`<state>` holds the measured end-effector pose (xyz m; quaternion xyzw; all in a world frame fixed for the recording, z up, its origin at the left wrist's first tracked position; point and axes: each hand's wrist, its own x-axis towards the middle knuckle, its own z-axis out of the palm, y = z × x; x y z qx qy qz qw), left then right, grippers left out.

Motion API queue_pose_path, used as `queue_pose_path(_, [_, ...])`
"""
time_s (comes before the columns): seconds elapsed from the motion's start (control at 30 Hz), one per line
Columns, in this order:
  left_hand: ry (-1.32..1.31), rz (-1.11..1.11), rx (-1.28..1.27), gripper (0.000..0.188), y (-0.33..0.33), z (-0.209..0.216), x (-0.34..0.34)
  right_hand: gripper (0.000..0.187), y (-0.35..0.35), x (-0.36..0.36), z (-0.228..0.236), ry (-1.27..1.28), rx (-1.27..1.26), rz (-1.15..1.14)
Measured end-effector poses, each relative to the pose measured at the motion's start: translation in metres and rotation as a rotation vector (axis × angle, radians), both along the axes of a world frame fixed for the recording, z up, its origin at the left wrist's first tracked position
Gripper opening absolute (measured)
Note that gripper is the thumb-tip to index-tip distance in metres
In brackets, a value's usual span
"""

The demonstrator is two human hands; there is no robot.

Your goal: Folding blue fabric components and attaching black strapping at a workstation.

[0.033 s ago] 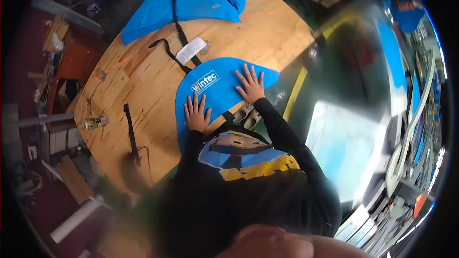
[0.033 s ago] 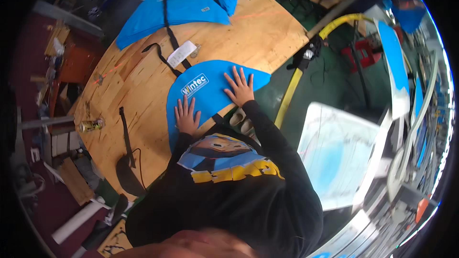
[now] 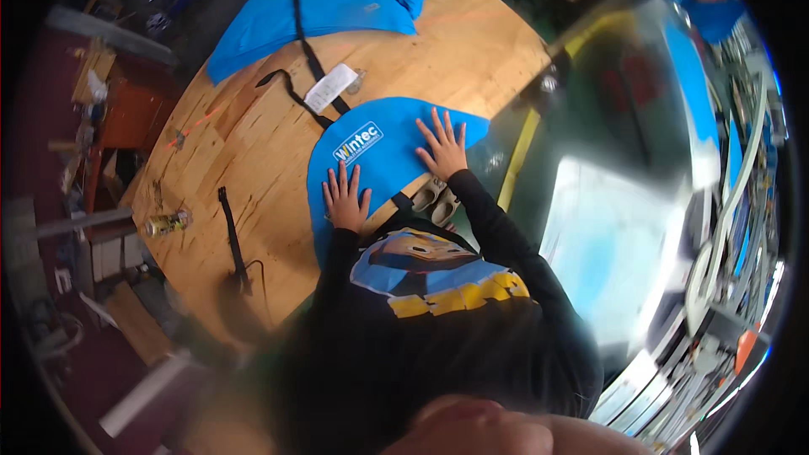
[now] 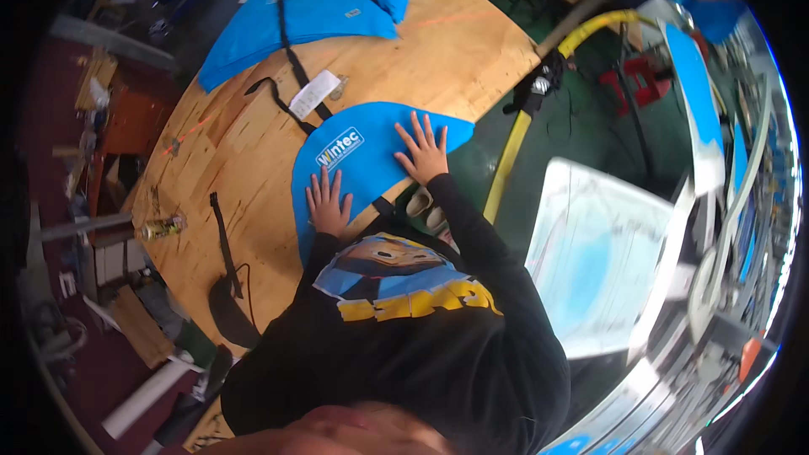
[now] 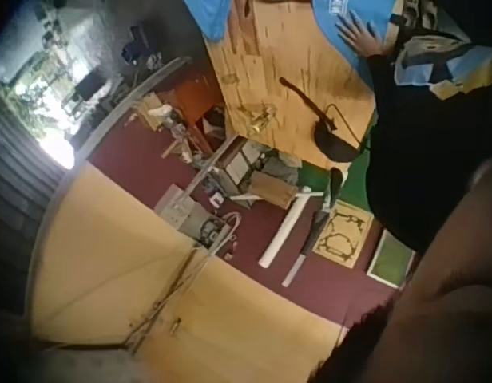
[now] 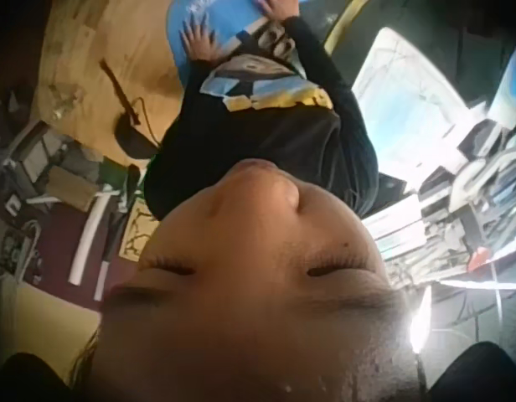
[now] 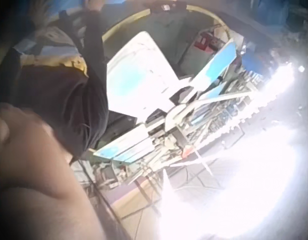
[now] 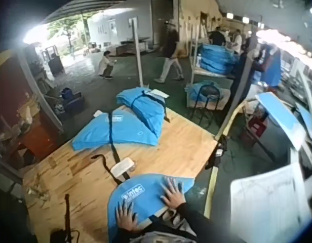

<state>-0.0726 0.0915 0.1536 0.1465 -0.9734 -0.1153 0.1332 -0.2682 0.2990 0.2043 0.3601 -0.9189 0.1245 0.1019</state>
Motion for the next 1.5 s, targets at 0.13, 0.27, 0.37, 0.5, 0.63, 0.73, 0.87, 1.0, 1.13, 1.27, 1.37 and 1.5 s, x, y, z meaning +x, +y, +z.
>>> queue_pose_path(0.13, [0.021,-0.021,-0.012,0.070,0.005,0.016,-0.009,0.065,0.054,0.026,0.015,-0.042,-0.197,-0.195])
queue_pose_path(0.27, [0.062,-0.273,-0.018,0.068,0.027,0.043,-0.050,0.065,0.143,0.068,0.027,-0.013,-0.282,-0.489])
queue_pose_path(0.37, [0.134,-0.550,-0.015,0.065,0.064,0.063,-0.108,0.064,0.214,0.118,0.031,0.052,-0.345,-0.783])
queue_pose_path(0.5, [0.234,-0.903,-0.010,0.061,0.153,0.089,-0.163,0.058,0.298,0.229,0.040,0.198,-0.304,-1.239])
queue_pose_path(0.63, [0.241,-1.185,0.029,0.059,0.258,0.109,-0.170,0.055,0.353,0.363,0.047,0.307,-0.212,-1.659])
queue_pose_path(0.73, [0.296,-1.380,0.201,0.053,0.331,0.118,-0.171,0.048,0.363,0.428,0.035,0.387,-0.165,-1.902])
queue_pose_path(0.87, [0.214,-1.631,0.376,0.049,0.419,0.110,-0.113,0.041,0.380,0.507,0.012,0.283,-0.151,-2.247])
queue_pose_path(1.0, [-0.027,-1.935,0.270,0.057,0.448,0.077,-0.054,0.044,0.382,0.540,-0.018,0.214,-0.154,-2.421])
queue_pose_path(1.13, [-0.127,-1.834,0.128,0.058,0.417,0.055,-0.038,0.047,0.367,0.529,-0.035,-0.058,-0.035,-2.515])
queue_pose_path(1.27, [-0.153,-1.750,0.236,0.050,0.407,0.056,-0.069,0.039,0.357,0.500,-0.027,0.068,-0.170,-2.393])
queue_pose_path(1.37, [-0.212,-1.596,0.165,0.042,0.411,0.066,-0.090,0.026,0.354,0.474,-0.013,0.174,-0.207,-2.355])
queue_pose_path(1.5, [-0.176,-1.521,0.073,0.030,0.423,0.078,-0.101,0.013,0.363,0.453,0.012,0.322,-0.469,-2.208])
